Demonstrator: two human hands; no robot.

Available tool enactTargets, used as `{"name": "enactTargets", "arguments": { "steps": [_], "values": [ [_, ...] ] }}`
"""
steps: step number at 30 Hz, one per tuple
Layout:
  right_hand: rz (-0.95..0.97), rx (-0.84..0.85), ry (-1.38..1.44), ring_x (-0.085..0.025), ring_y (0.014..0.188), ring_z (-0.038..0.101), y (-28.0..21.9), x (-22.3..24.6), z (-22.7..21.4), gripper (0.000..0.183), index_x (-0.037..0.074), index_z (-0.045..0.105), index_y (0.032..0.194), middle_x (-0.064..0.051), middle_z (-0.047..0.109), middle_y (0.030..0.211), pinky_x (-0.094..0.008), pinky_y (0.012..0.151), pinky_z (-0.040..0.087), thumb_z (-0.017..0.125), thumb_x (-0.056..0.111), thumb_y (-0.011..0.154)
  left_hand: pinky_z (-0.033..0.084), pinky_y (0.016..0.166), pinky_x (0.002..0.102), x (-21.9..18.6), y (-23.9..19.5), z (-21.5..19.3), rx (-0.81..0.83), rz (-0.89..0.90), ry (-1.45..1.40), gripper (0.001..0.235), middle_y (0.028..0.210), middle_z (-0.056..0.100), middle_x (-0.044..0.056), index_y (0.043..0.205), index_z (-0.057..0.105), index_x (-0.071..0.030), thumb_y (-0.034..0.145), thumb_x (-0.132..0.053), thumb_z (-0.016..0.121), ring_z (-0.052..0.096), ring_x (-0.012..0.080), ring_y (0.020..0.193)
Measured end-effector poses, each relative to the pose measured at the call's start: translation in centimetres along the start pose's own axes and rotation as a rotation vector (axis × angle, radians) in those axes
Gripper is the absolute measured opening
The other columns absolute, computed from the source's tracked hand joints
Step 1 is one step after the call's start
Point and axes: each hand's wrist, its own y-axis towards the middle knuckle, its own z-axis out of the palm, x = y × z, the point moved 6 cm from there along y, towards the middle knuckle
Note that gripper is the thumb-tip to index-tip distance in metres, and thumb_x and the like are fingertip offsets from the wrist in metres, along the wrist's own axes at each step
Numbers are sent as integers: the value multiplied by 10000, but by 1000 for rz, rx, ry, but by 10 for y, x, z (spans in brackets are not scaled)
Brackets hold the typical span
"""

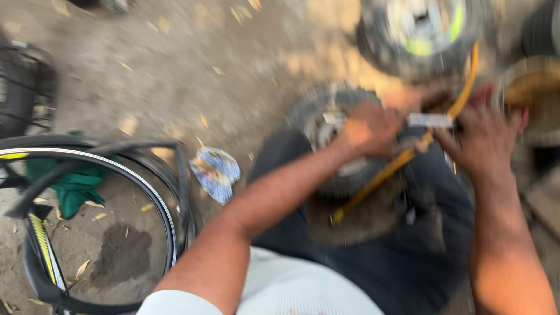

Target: The person is repairing a small tire by using a metal bar to pry the tire bead away from the rim. They repeatedly insert the bar between the tire and rim, lever it to create separation, and rotate the tire to work around the circumference.

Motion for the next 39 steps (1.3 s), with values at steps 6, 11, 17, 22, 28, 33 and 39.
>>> {"name": "enactTargets", "arguments": {
  "steps": [6,11,17,22,28,33,39],
  "values": [
    [-159,-184,242,-232,1045,583,-22,64,-17,235,160,648,962,3,582,950,-415,915,387,801,254,810,548,701,443,2,-34,19,-11,6,-340,644,826,732,110,1139,675,-95,953,-708,605,718,275,775],
    [-281,-158,312,-228,1012,570,3,96,-53,295,152,704,1022,13,576,912,-429,947,373,873,320,847,595,704,334,90,-67,-23,-349,119,-1114,423,1021,735,101,1260,639,-31,1217,-407,450,719,192,832],
    [-220,-195,398,-231,872,624,31,100,-59,168,125,742,971,-25,644,890,-387,789,427,860,185,867,522,463,248,207,-166,47,-550,-740,-1372,452,795,723,53,1017,669,-59,1104,-415,405,637,91,559],
    [-150,-284,448,-233,846,642,47,98,-51,175,74,694,973,-44,651,880,-358,741,469,839,148,909,495,603,242,209,-181,81,-544,-697,-1151,257,796,686,37,973,667,-39,1080,-264,608,602,86,668],
    [-115,-385,314,-251,787,641,57,100,-42,155,75,717,940,-33,651,849,-354,685,474,828,183,950,537,682,330,200,-170,57,-495,-593,-770,179,803,681,56,928,667,-28,995,-190,703,640,139,711],
    [-120,-374,396,-261,771,665,49,86,-34,150,66,727,991,-54,674,841,-364,680,492,806,193,994,536,680,360,184,-168,48,-485,-533,-628,137,849,685,88,888,659,-38,934,-135,743,664,200,727],
    [56,-42,377,-282,766,690,50,58,-10,322,81,712,853,-96,702,843,-413,688,508,894,342,900,522,685,430,183,-163,52,-482,-476,-493,153,854,666,146,898,663,-23,891,-127,774,672,292,746]
  ]
}}
